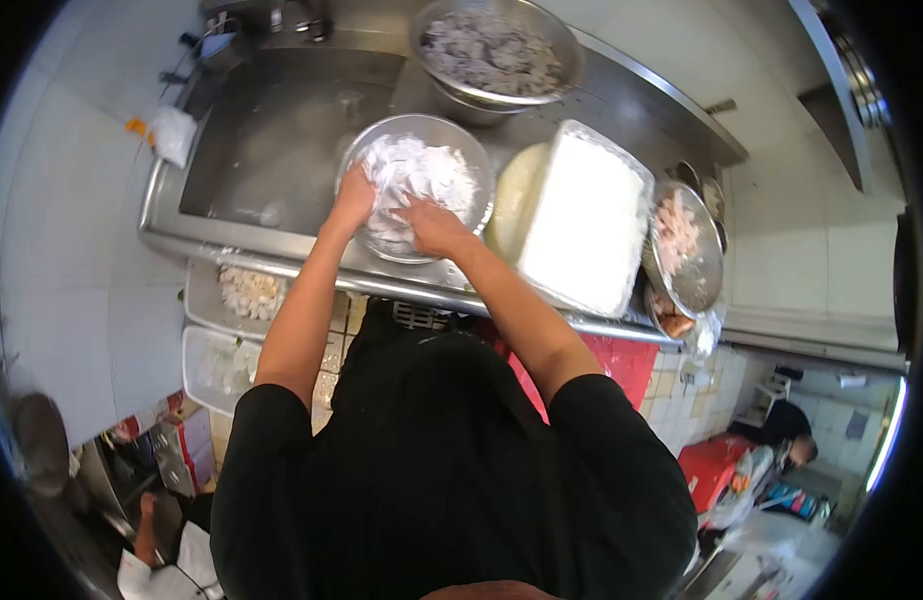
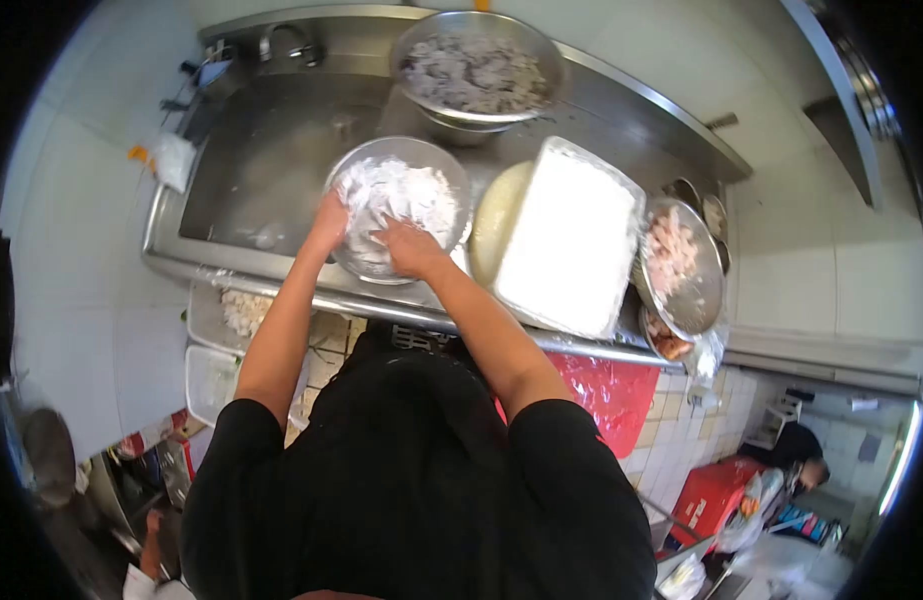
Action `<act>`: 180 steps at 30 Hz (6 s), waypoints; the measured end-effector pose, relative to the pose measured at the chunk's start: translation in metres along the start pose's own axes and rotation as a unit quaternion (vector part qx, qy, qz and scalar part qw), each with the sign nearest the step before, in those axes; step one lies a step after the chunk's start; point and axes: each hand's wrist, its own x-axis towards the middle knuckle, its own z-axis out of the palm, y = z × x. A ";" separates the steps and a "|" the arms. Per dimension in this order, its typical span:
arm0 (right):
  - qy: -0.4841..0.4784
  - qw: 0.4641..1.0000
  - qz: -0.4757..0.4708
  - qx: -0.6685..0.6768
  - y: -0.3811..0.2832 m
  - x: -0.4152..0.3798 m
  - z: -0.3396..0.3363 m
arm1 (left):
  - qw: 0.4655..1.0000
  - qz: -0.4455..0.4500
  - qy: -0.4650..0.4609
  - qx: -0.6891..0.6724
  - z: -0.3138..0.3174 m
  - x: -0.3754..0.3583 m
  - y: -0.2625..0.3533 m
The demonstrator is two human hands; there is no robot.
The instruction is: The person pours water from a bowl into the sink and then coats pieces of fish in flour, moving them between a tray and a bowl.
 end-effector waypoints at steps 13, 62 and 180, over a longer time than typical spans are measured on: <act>0.383 0.833 0.398 0.041 0.209 -0.191 -0.077 | 0.960 0.117 -0.224 0.121 0.061 -0.010 0.136; 0.452 0.786 0.363 0.214 0.163 -0.248 -0.062 | 0.940 0.016 -0.263 0.216 0.275 -0.038 0.219; 0.539 0.669 0.225 0.460 0.164 -0.250 -0.039 | 0.885 0.296 -0.311 0.180 0.367 0.025 0.303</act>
